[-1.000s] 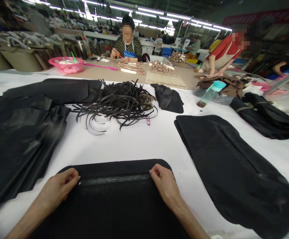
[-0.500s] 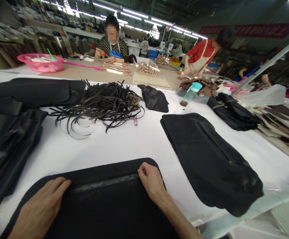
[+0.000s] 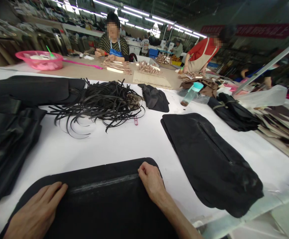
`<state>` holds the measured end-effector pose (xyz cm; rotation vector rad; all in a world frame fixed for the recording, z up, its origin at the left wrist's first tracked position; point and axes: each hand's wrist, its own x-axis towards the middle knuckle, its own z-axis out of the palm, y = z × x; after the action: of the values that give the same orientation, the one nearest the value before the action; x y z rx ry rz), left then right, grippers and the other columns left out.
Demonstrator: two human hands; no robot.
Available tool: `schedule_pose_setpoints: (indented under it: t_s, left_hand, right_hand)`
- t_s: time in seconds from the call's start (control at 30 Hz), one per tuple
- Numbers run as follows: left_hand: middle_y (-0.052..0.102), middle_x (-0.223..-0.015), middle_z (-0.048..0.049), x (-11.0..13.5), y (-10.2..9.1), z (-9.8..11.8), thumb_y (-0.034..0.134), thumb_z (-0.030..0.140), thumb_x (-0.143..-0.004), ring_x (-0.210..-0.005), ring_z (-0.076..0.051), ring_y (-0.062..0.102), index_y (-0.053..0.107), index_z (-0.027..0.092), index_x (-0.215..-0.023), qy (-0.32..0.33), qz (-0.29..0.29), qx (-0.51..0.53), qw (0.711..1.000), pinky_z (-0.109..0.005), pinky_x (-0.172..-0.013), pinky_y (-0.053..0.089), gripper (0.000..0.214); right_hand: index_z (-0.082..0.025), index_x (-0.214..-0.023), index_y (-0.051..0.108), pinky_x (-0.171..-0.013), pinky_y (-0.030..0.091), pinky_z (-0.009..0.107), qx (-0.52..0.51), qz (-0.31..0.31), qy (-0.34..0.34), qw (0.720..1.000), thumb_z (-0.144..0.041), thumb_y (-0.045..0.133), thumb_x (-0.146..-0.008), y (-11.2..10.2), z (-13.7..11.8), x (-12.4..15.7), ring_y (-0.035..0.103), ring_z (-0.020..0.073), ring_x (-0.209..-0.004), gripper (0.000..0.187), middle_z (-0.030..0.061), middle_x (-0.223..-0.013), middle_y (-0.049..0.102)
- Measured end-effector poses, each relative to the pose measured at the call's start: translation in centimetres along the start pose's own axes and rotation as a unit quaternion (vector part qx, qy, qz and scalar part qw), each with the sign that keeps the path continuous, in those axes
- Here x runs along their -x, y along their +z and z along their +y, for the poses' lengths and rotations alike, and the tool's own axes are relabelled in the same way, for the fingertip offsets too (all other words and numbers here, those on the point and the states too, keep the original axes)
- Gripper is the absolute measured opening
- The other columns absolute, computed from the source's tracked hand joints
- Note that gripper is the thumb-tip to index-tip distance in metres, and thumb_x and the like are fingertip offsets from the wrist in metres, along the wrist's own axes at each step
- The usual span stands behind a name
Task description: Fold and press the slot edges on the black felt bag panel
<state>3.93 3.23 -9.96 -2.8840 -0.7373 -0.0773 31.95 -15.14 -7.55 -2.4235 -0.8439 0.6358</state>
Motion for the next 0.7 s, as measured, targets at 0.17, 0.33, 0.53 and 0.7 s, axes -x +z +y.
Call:
schedule_pose_setpoints:
  t_s: [0.17,0.33,0.53,0.7]
  left_hand:
    - [0.063,-0.110,-0.0122,-0.3,-0.9,0.5,0.032,-0.003,-0.074,-0.100,-0.024,0.057,0.065,0.011,-0.107,0.006,-0.010,-0.020,1.000,-0.037,-0.087,0.050,0.048]
    - [0.063,-0.110,-0.0129,-0.3,-1.4,0.9,0.032,-0.004,-0.073,-0.100,-0.025,0.057,0.064,0.010,-0.108,0.005,-0.018,-0.035,0.999,-0.037,-0.088,0.049,0.049]
    - [0.060,-0.115,-0.0153,0.1,-0.2,0.7,0.032,-0.001,-0.073,-0.104,-0.026,0.054,0.062,0.008,-0.110,-0.008,-0.007,-0.016,1.000,-0.040,-0.092,0.046,0.049]
    - [0.060,-0.112,-0.0159,0.6,0.9,-0.2,0.035,0.010,-0.076,-0.103,-0.028,0.054,0.062,0.009,-0.110,-0.003,0.031,0.014,0.999,-0.043,-0.092,0.044,0.044]
  right_hand:
    - [-0.021,-0.065,0.047,-0.051,0.024,0.025,0.054,0.016,0.001,0.998,-0.027,0.042,-0.083,0.2,-0.7,0.2,0.046,0.0127,-0.056,0.019,-0.0036,-0.056,0.048]
    - [-0.022,-0.070,0.040,-0.051,0.025,0.025,0.114,0.043,-0.013,0.992,-0.023,0.044,-0.083,0.4,-1.2,0.7,0.047,0.0124,-0.054,0.014,-0.0039,-0.058,0.050]
    - [-0.023,-0.080,0.044,-0.054,0.026,0.028,0.228,0.094,-0.029,0.969,-0.022,0.049,-0.085,-0.1,-0.5,0.2,0.056,0.0175,-0.061,0.007,-0.0014,-0.065,0.059]
    - [-0.022,-0.082,0.053,-0.061,0.038,0.028,0.189,0.140,-0.090,0.968,-0.018,0.042,-0.089,-0.9,0.0,0.9,0.057,0.0168,-0.071,0.014,0.0010,-0.080,0.060]
